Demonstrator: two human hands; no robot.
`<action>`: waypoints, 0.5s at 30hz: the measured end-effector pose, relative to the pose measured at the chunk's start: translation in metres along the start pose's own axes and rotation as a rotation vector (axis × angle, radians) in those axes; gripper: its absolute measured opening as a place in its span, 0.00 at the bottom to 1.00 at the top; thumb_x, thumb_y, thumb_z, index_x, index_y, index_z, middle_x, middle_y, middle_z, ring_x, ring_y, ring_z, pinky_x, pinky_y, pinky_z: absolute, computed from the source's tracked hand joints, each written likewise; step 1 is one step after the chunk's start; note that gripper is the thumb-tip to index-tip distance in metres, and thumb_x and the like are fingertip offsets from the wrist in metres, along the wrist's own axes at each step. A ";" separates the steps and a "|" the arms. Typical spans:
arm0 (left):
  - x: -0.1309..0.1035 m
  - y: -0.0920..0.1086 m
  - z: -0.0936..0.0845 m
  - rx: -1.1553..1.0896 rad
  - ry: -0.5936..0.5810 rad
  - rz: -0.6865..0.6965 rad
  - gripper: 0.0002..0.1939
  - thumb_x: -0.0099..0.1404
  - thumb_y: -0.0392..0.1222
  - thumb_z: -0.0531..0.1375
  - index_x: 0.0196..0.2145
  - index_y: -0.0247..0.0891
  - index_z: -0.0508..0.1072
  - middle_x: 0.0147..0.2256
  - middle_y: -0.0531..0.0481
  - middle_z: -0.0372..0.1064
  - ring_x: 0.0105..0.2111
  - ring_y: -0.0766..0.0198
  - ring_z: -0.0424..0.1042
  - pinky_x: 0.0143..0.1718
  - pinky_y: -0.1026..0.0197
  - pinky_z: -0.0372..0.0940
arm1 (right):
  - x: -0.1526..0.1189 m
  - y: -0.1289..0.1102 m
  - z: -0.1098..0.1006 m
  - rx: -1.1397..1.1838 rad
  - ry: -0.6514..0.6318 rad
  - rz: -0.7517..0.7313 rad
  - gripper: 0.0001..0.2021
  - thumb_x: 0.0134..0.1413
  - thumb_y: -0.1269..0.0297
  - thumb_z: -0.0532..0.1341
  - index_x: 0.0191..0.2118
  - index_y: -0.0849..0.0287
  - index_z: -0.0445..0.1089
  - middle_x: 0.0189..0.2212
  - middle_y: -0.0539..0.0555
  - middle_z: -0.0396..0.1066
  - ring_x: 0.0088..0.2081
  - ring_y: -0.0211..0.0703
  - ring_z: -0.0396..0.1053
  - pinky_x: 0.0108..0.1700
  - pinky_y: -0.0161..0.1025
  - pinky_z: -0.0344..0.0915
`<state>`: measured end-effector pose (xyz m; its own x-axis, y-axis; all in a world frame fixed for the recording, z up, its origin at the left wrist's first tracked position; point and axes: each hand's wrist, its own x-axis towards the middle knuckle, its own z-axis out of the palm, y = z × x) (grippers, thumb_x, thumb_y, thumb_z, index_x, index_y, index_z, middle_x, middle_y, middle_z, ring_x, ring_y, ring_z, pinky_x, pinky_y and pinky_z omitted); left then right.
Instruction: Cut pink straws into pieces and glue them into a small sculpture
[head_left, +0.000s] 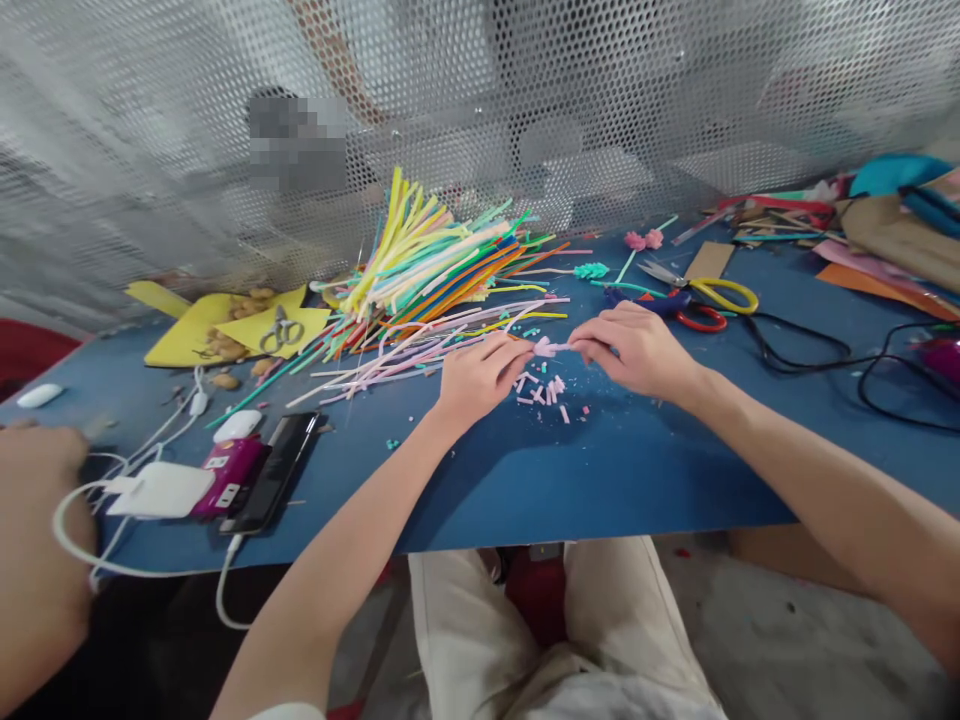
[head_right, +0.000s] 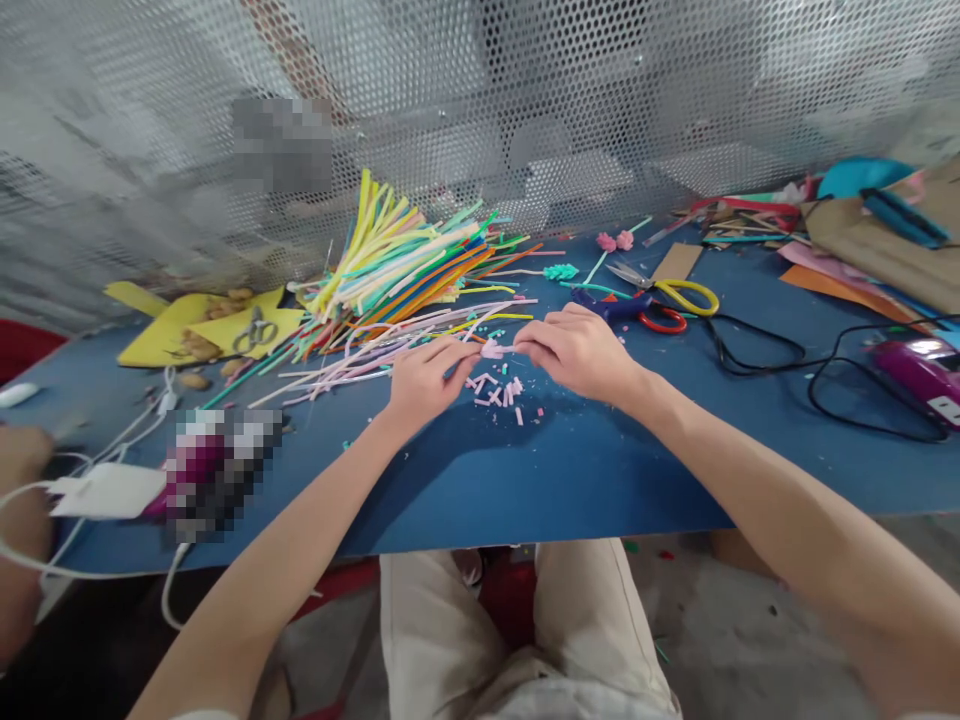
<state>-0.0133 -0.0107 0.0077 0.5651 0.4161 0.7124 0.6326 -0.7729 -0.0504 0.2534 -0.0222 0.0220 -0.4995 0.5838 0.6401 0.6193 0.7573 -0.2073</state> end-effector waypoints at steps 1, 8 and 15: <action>0.000 -0.001 0.000 0.001 -0.004 -0.006 0.08 0.73 0.42 0.60 0.47 0.43 0.77 0.41 0.53 0.80 0.40 0.68 0.78 0.37 0.67 0.66 | 0.000 0.001 0.002 0.019 -0.007 0.007 0.13 0.71 0.59 0.55 0.41 0.57 0.75 0.28 0.50 0.77 0.32 0.41 0.73 0.42 0.43 0.61; 0.002 -0.002 -0.001 -0.019 -0.098 0.015 0.10 0.72 0.47 0.61 0.46 0.43 0.78 0.40 0.51 0.80 0.39 0.67 0.78 0.39 0.65 0.68 | -0.004 0.009 0.006 0.110 -0.094 0.039 0.13 0.71 0.63 0.53 0.39 0.57 0.73 0.28 0.49 0.77 0.34 0.41 0.74 0.44 0.42 0.60; 0.002 -0.004 0.002 -0.031 -0.111 0.014 0.12 0.73 0.48 0.59 0.46 0.43 0.79 0.40 0.49 0.80 0.40 0.65 0.78 0.40 0.64 0.68 | -0.005 0.012 0.010 0.142 -0.179 -0.006 0.16 0.73 0.61 0.50 0.36 0.58 0.71 0.29 0.50 0.77 0.34 0.41 0.72 0.46 0.41 0.62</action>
<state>-0.0136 -0.0063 0.0079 0.6302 0.4544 0.6297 0.6086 -0.7926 -0.0372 0.2574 -0.0129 0.0086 -0.6106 0.6122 0.5024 0.5307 0.7872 -0.3141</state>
